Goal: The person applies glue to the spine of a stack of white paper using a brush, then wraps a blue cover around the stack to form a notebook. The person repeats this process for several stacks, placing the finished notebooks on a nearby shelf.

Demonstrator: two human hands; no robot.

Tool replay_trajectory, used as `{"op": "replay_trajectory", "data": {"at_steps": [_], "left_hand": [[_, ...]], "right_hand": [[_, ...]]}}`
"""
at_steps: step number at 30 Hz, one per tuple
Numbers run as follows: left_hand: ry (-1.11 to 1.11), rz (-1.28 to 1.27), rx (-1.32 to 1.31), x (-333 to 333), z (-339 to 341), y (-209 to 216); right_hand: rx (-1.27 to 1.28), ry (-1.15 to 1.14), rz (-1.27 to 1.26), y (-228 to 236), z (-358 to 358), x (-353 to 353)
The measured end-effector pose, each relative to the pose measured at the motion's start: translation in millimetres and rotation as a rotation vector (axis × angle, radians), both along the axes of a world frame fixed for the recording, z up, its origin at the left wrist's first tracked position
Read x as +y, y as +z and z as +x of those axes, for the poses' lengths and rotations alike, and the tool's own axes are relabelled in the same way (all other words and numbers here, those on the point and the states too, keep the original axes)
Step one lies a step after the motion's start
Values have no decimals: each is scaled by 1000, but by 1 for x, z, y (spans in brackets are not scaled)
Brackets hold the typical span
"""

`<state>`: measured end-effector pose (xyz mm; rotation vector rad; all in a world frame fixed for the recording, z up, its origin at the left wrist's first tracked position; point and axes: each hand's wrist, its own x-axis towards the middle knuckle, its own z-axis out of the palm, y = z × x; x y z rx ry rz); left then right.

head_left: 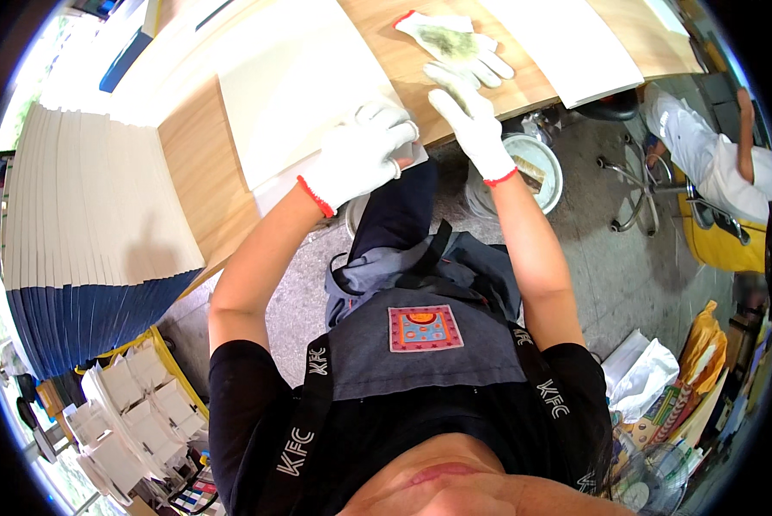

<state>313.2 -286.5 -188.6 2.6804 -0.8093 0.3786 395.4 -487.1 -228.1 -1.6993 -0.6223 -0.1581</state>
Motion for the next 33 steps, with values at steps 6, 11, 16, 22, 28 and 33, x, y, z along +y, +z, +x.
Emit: {"op": "replay_trajectory", "data": {"at_steps": [6,11,16,22,28,33], "left_hand": [[90,-87,-39,-20,-11,0],[156,-24,-78,-26,-5,-13],[232,-1,-146,-37,-15,-11],[486,167,-38,20,-73,-3],[553,182,60,88,-98,20],[688,17,242,131,-81,16]], "right_hand": [[-28,7,-12,1,-1,-1],[-24,3,-30,2,-1,-1],[-44,4,-33,3,-1,0],[-188,39,-359,16,-4,9],[-460,274,-854,52,16,51],[-155,407,-1237,101,23,83]]}}
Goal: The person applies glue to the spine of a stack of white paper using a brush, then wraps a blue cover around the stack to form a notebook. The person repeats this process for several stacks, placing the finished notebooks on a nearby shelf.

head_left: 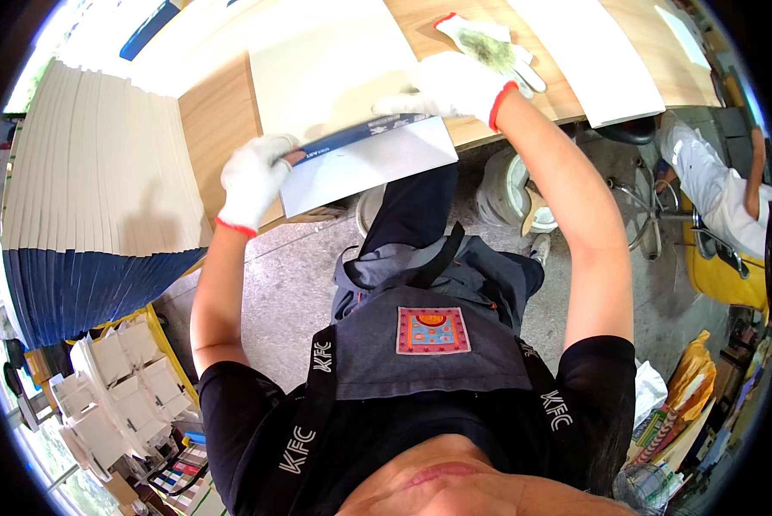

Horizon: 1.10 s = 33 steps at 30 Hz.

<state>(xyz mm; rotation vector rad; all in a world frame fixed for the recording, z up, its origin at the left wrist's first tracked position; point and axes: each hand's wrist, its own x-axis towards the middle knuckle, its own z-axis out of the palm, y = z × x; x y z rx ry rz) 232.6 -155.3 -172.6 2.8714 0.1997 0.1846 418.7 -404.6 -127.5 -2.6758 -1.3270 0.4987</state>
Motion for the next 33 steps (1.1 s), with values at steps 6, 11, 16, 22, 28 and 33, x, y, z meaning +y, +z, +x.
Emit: {"op": "replay_trajectory", "data": {"at_steps": [6,11,16,22,28,33], "left_hand": [[243,-251,219,21,32,4],[299,-309,220,24,36,0],[308,-350,240,24,35,1],[239,-299,252,25,38,1],[33,-193,343,38,54,3],[-279,309,515,18,103,38]], "right_hand": [[192,-8,155,-25,39,0],[131,-109,350,-47,34,-4],[66,-129,443,-62,29,-1],[212,-240,464,-73,23,0],[51,-124,580,-90,29,-4],[108,-164,497,-78,27,0]]}}
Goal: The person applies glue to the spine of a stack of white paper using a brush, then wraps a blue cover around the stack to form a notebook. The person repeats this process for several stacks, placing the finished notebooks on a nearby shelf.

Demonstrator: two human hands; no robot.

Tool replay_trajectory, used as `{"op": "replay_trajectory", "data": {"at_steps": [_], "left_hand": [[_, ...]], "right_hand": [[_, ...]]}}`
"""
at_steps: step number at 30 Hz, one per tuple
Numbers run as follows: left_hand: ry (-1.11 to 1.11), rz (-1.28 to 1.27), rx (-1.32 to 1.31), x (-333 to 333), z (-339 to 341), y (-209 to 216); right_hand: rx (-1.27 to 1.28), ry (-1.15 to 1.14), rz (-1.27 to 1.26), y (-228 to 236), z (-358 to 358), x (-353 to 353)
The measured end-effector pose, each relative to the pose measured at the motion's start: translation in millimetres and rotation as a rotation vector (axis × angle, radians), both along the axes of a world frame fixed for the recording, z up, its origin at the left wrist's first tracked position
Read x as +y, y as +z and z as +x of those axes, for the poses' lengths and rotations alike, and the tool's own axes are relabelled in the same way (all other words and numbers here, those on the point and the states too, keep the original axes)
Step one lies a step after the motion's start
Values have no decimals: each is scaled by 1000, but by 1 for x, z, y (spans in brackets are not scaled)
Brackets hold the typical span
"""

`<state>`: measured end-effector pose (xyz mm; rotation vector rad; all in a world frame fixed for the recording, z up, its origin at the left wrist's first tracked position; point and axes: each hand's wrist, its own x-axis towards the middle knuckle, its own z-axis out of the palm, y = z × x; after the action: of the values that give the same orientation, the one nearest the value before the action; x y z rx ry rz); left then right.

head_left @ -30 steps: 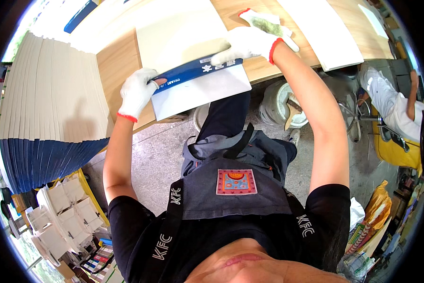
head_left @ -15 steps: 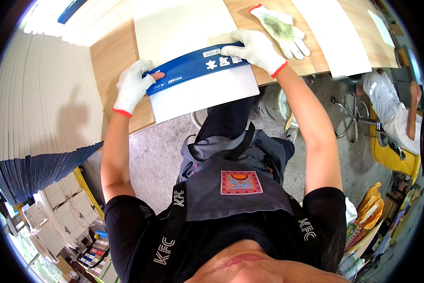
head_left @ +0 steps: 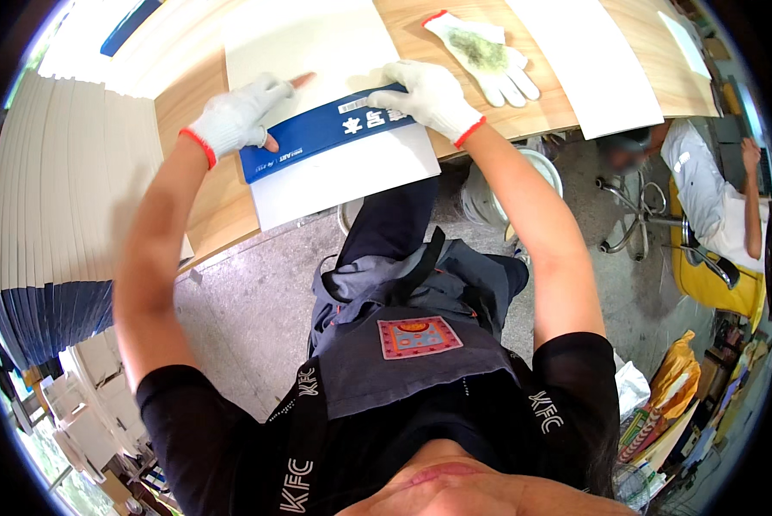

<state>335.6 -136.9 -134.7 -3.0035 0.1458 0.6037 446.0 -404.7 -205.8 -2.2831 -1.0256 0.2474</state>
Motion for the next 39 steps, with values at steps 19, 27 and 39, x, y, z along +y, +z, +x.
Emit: {"op": "replay_trajectory", "data": {"at_steps": [19,27,39], "left_hand": [[-517,83,320,-40,52,10],[-421,-33,237,-31,56,-13],[-491,43,211,-34,54,7]], "right_hand": [[-608,196,44,23,6,-52],[-695,495,224,-5,-83,72],[-776,367,130,-2,-131,139]]}}
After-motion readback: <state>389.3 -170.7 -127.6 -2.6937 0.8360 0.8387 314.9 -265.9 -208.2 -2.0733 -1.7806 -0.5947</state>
